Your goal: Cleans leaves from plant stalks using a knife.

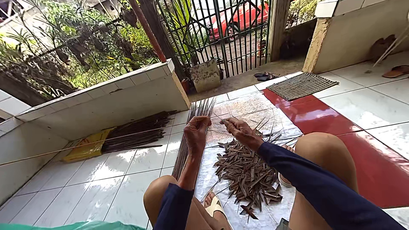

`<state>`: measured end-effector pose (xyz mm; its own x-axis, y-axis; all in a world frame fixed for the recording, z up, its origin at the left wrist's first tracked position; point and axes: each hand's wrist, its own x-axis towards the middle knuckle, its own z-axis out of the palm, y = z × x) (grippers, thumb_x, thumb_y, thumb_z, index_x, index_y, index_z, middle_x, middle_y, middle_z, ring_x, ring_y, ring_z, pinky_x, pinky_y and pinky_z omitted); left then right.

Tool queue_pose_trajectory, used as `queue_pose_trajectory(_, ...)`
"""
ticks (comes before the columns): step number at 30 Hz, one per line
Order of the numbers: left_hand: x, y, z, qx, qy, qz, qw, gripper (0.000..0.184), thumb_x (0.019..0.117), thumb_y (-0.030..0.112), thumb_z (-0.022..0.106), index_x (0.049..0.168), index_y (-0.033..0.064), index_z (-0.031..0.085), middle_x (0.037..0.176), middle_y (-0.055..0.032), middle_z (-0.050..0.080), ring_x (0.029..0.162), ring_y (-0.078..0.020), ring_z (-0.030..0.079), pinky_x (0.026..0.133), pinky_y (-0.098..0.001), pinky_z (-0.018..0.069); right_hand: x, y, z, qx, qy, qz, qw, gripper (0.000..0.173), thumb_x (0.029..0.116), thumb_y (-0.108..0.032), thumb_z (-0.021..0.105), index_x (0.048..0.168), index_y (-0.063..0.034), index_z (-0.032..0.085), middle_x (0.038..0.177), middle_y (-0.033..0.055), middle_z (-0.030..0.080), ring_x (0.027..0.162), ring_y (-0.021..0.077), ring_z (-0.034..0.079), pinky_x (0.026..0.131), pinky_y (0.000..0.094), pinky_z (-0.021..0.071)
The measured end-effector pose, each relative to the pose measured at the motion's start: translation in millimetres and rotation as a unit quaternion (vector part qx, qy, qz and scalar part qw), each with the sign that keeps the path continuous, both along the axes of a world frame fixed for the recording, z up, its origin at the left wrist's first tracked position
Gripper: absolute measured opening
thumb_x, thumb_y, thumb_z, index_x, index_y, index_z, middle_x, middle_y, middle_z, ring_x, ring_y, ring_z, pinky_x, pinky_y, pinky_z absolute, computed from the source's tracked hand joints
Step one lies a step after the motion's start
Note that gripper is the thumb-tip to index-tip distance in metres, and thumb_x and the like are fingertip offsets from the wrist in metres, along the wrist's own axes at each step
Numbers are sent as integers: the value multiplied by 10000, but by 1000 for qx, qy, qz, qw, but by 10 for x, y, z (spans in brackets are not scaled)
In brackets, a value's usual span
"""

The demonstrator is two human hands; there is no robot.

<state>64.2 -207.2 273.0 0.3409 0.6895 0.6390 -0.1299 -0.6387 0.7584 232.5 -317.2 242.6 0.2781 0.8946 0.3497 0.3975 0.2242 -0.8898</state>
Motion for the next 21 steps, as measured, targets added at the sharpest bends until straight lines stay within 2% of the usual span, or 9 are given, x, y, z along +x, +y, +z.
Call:
queue_pose_trajectory(6, 64, -52, -41, -6, 7, -23, 1000, 72, 943, -5, 713, 1007, -18, 744, 889, -134, 770, 796, -255, 764, 789, -402, 664, -33, 1, 14, 13, -13, 27, 999, 342, 1108, -344, 446, 1179, -136, 708, 704, -19, 526, 582, 88, 479, 564, 270, 427)
queue_pose_trajectory(8, 67, -84, -23, -9, 8, -25, 1000, 75, 944, -9, 709, 1012, -21, 741, 896, -135, 769, 803, -252, 763, 791, -398, 659, -21, 10, 3, 9, -30, 16, 999, 352, 1108, -349, 446, 1176, -130, 712, 716, -20, 543, 600, 84, 494, 588, 274, 441)
queue_pose_trajectory(12, 38, -91, 11, 12, 3, -25, 1000, 76, 950, -14, 698, 1014, -20, 738, 900, -135, 768, 810, -250, 759, 794, -397, 654, 18, 23, -45, -29, -39, -26, 998, 351, 1110, -337, 435, 1174, -132, 713, 750, 5, 577, 637, 117, 530, 631, 326, 467)
queue_pose_trajectory(16, 3, -76, 61, 10, -9, -23, 1000, 59, 949, -18, 698, 996, -27, 731, 895, -149, 767, 804, -272, 762, 795, -417, 656, 115, 62, -133, -66, -29, -36, 997, 371, 1117, -344, 409, 1154, -129, 708, 719, 4, 539, 609, 121, 498, 603, 326, 441)
queue_pose_trajectory(21, -97, -46, 150, 13, 5, -22, 1000, 77, 961, 7, 696, 1029, -21, 719, 903, -139, 765, 821, -263, 759, 818, -419, 652, 195, 117, -328, -149, -74, -55, 984, 389, 1115, -325, 401, 1074, -65, 687, 781, 87, 586, 711, 219, 575, 711, 445, 488)
